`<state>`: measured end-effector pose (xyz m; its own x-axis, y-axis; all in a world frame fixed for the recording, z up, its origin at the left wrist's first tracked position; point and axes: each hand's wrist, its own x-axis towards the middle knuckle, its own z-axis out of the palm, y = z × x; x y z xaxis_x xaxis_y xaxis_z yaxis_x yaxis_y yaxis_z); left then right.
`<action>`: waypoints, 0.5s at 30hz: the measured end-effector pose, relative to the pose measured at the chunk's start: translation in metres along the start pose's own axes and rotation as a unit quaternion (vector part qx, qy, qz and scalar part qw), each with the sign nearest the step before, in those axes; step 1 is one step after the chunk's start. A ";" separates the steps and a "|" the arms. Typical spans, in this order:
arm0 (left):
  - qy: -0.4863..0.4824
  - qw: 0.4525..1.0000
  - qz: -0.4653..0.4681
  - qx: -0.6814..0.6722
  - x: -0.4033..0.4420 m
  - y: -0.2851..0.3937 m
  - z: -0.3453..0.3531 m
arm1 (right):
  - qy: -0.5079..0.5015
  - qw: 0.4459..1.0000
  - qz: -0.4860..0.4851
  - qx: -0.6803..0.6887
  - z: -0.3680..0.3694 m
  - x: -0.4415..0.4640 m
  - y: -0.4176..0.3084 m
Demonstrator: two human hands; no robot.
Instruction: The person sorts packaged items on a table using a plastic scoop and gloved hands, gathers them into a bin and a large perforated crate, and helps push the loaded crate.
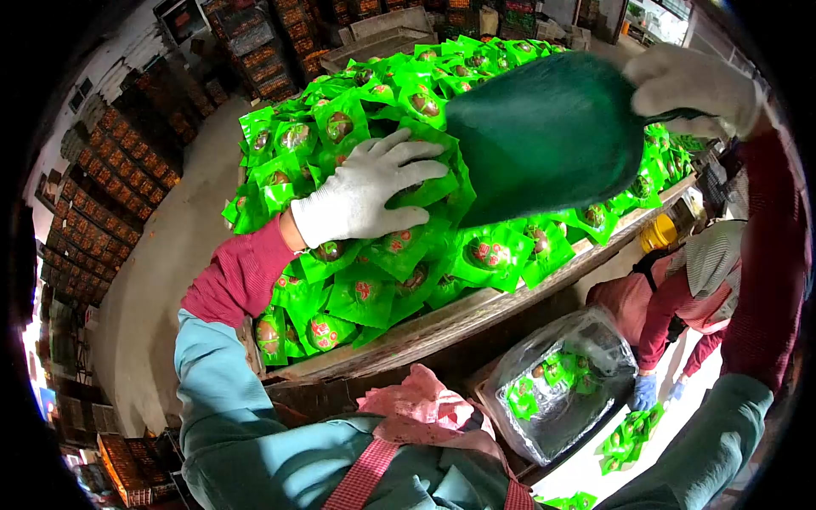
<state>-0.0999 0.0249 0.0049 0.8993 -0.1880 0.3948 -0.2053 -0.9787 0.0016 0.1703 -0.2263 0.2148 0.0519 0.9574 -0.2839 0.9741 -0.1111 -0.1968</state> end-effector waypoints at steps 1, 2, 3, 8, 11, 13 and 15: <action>-0.002 1.000 0.000 -0.003 0.000 0.000 0.004 | -0.006 0.997 0.030 0.069 -0.005 -0.010 0.009; -0.005 1.000 -0.001 0.011 0.001 0.000 0.008 | 0.026 0.992 0.046 0.112 -0.006 -0.021 0.015; -0.007 1.000 0.000 0.024 0.002 0.001 0.011 | 0.059 0.984 0.063 0.154 -0.004 -0.032 0.021; 0.053 0.986 0.009 -0.158 0.001 -0.006 -0.018 | 0.399 0.876 0.170 0.210 0.074 -0.047 0.017; 0.003 0.984 -0.069 -0.163 -0.016 -0.006 -0.066 | 0.515 0.795 0.163 0.276 0.160 -0.050 -0.003; -0.010 0.995 -0.090 0.033 -0.030 -0.003 -0.059 | 0.532 0.759 0.205 0.313 0.217 -0.053 -0.011; -0.103 0.985 -0.057 0.128 -0.048 -0.006 -0.020 | 0.505 0.722 0.189 0.434 0.264 -0.052 -0.034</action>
<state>-0.1499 0.0412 0.0044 0.9753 -0.0629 0.2116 -0.0180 -0.9780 -0.2078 0.0764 -0.3421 -0.0111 0.8387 0.4725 0.2709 0.3657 -0.1199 -0.9230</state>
